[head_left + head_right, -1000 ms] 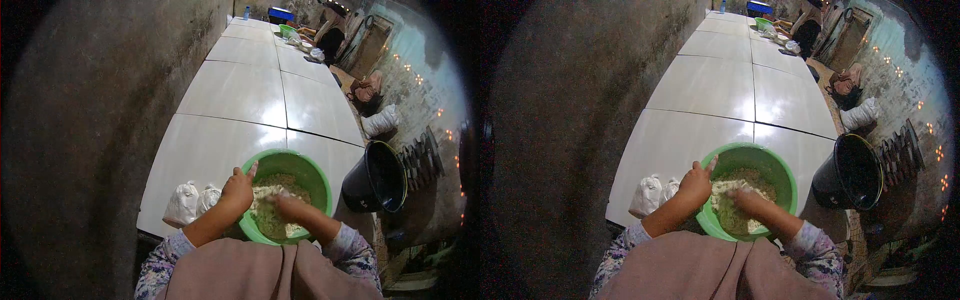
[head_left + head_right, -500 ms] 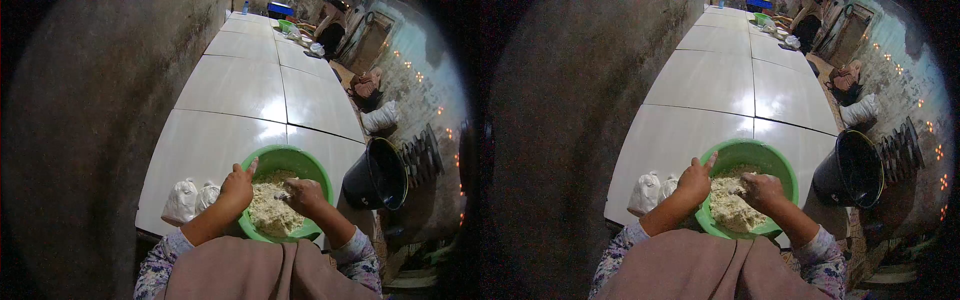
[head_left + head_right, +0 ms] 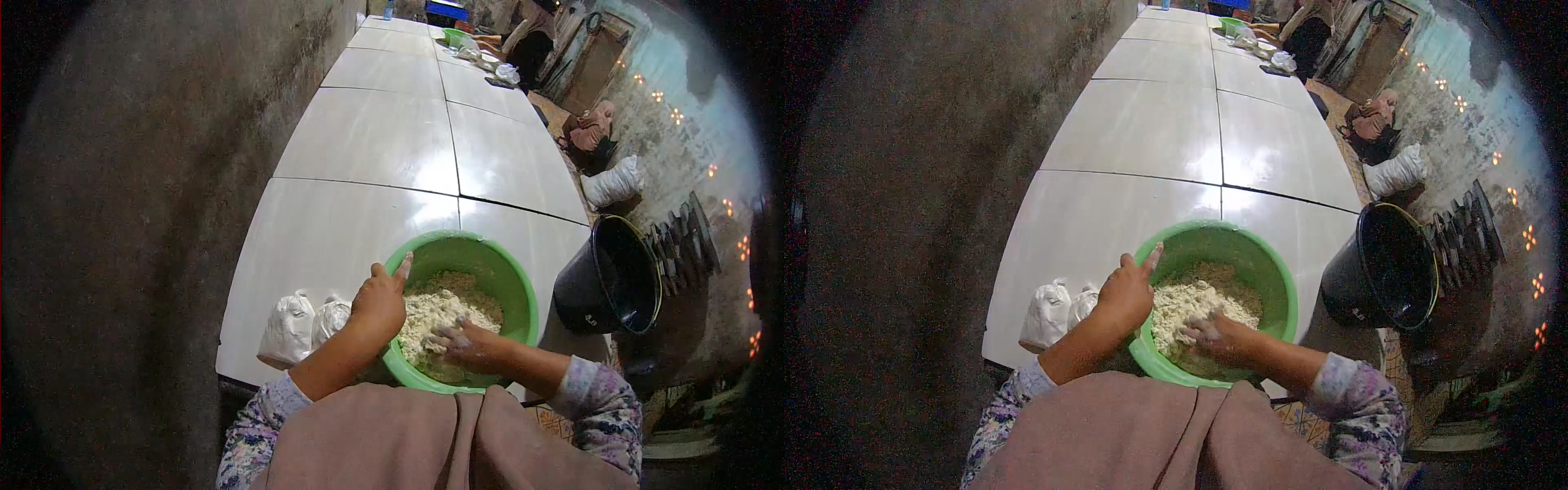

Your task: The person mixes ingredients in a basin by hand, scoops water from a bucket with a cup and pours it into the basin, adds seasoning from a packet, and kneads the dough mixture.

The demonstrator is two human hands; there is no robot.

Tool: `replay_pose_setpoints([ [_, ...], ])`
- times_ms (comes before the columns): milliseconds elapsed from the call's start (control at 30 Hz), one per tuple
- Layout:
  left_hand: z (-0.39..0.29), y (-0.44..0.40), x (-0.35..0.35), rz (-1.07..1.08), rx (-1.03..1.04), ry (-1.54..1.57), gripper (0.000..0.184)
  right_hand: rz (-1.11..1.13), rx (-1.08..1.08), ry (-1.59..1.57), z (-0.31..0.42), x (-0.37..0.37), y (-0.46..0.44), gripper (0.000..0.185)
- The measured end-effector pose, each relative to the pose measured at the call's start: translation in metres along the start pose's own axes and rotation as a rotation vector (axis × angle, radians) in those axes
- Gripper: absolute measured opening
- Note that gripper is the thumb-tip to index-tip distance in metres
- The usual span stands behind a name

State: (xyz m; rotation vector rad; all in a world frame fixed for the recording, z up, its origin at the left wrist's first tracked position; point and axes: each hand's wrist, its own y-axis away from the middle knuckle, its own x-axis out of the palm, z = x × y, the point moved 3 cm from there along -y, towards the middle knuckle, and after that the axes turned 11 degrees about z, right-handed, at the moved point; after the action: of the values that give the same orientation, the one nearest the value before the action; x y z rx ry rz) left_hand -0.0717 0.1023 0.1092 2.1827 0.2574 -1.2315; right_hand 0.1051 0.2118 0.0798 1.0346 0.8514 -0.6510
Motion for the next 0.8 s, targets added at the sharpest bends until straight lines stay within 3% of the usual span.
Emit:
replay_pose_setpoints([
  [67, 0.005, -0.003, 0.003, -0.029, 0.009, 0.012, 0.078, 0.199, 0.114, 0.137, -0.004, -0.027, -0.01, 0.039],
  [100, 0.005, -0.001, 0.003, -0.059, 0.024, 0.031, 0.073, -0.125, 0.172, -0.302, -0.032, -0.006, -0.014, 0.031],
  [133, 0.007, -0.001, 0.003, -0.061, 0.02, 0.036, 0.073, -0.12, 0.169, -0.299, -0.033, -0.013, -0.012, 0.031],
  [200, 0.009, -0.004, 0.004, -0.052, 0.038, 0.072, 0.065, -0.356, 0.321, -0.114, -0.041, -0.041, -0.003, 0.028],
  [333, 0.004, -0.003, 0.0, -0.008, -0.009, 0.044, 0.057, -0.374, 0.439, -0.171, -0.022, -0.097, 0.013, 0.036],
  [400, 0.003, -0.003, 0.001, -0.014, -0.002, 0.054, 0.057, -0.453, 0.444, -0.205, -0.021, -0.103, 0.016, 0.02],
  [467, 0.004, -0.001, -0.001, -0.032, 0.003, 0.071, 0.058, -0.402, 0.461, -0.186, -0.017, -0.108, 0.019, 0.018],
  [567, 0.003, -0.001, -0.002, -0.044, -0.003, 0.078, 0.056, -0.238, 0.54, -0.253, -0.021, -0.099, 0.022, 0.023],
  [633, 0.001, 0.003, -0.008, -0.017, 0.007, 0.066, 0.054, -0.102, 0.391, -0.347, -0.037, -0.075, 0.034, 0.052],
  [667, 0.002, 0.002, -0.006, -0.015, 0.007, 0.067, 0.054, -0.1, 0.391, -0.348, -0.044, -0.067, 0.037, 0.052],
  [733, 0.004, -0.001, -0.002, -0.025, 0.035, 0.055, 0.054, 0.001, 0.577, -0.413, -0.064, -0.044, 0.042, 0.062],
  [767, 0.003, -0.001, -0.003, -0.028, 0.029, 0.056, 0.054, -0.008, 0.657, -0.266, -0.075, -0.015, 0.044, 0.069],
  [800, 0.001, -0.001, -0.005, 0.011, 0.009, 0.077, 0.057, -0.011, 0.641, -0.261, -0.065, -0.016, 0.042, 0.069],
])
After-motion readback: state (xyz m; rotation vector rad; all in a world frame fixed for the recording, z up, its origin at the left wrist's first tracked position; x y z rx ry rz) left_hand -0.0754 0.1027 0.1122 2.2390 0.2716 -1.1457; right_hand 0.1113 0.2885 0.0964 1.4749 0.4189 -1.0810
